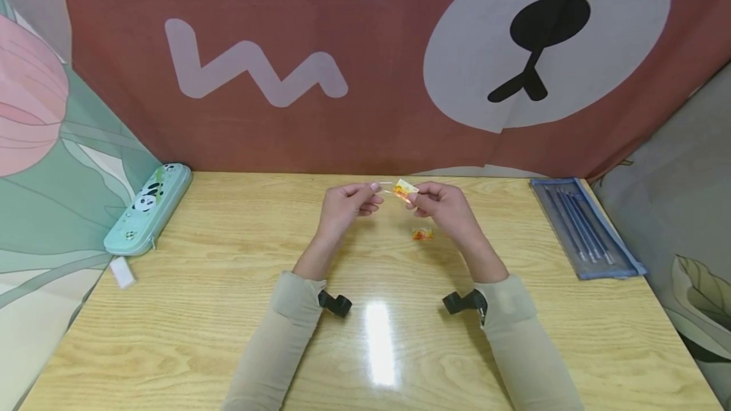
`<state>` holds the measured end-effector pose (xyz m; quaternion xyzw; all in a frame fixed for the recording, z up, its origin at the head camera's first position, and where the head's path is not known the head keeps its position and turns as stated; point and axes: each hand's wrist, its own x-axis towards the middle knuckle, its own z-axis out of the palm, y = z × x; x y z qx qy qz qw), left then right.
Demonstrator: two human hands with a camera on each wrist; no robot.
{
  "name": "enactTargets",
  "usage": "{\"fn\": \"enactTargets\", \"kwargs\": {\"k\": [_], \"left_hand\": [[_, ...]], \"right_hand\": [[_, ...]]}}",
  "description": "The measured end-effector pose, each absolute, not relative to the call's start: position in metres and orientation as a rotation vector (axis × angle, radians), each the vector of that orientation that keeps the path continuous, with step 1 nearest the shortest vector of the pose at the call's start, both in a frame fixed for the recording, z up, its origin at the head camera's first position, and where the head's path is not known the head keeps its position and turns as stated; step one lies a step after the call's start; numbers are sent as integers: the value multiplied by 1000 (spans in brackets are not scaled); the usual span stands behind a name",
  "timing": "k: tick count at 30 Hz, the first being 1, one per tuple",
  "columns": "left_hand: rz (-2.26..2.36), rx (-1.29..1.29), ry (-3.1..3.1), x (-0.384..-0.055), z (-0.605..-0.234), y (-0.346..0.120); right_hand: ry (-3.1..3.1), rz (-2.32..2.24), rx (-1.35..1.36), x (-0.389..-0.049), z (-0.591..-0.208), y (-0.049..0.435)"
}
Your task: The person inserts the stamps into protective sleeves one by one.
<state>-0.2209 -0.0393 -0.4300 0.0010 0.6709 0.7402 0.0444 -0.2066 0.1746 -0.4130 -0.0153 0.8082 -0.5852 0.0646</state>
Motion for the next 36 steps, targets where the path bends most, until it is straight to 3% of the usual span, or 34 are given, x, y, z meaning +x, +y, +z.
{"fn": "enactTargets", "kwargs": {"k": [36], "left_hand": [[2136,72,2186,-217,-430,-32]], "right_hand": [[2434,-1766,-47,-207,-414,177]]}}
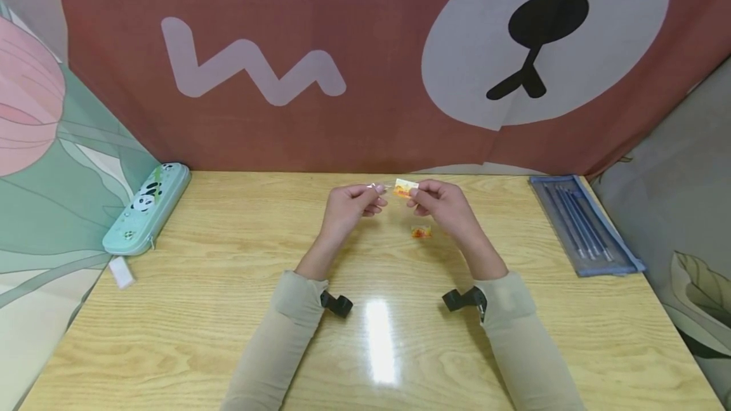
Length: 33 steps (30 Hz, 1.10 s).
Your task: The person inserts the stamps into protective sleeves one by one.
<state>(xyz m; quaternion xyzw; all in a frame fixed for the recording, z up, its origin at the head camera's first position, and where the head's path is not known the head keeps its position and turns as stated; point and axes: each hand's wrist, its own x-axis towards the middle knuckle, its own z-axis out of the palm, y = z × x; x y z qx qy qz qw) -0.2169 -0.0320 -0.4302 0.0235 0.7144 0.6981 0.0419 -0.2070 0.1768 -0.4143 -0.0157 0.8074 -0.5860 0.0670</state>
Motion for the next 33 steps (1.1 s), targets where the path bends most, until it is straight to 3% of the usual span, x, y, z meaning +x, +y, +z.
{"fn": "enactTargets", "kwargs": {"k": [33], "left_hand": [[2156,55,2154,-218,-429,-33]], "right_hand": [[2429,-1804,5,-206,-409,179]]}}
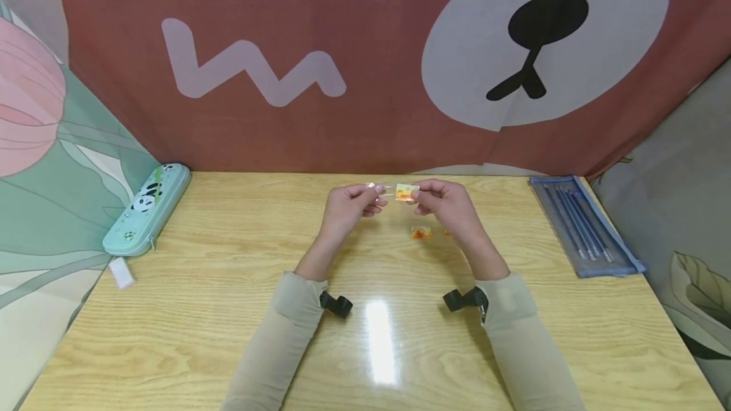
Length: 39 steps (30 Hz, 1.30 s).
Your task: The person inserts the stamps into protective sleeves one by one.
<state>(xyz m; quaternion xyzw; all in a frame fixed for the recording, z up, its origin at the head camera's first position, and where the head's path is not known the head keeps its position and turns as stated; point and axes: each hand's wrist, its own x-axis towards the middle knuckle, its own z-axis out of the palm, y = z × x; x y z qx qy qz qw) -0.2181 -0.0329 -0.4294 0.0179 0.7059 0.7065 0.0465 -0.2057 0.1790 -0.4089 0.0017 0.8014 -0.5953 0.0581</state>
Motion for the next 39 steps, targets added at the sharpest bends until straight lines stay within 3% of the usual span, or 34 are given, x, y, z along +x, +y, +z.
{"fn": "enactTargets", "kwargs": {"k": [39], "left_hand": [[2161,93,2200,-217,-430,-31]], "right_hand": [[2459,-1747,-35,-203,-407,180]]}}
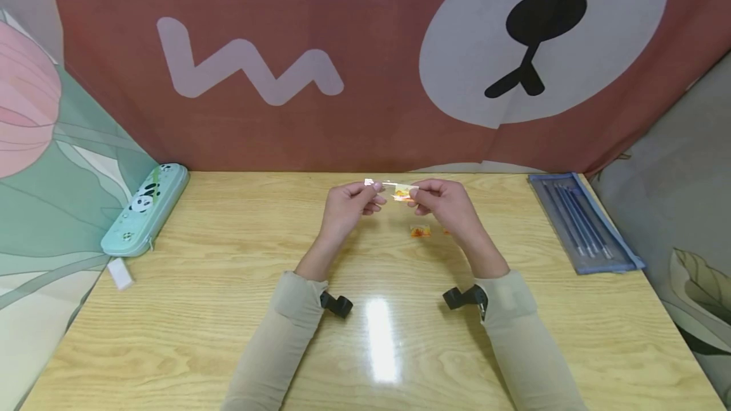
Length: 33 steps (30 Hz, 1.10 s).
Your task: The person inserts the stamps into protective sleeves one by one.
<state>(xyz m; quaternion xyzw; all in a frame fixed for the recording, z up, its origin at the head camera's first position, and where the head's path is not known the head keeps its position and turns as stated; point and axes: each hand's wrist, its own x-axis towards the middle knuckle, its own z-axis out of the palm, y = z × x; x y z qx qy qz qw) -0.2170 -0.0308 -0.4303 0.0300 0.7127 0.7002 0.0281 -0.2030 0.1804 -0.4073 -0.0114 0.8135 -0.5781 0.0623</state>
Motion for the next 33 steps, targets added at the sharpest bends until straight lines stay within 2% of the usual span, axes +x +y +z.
{"fn": "enactTargets", "kwargs": {"k": [33], "left_hand": [[2167,94,2189,-216,-431,-30]], "right_hand": [[2429,-1728,-70,-203,-405,183]]}}
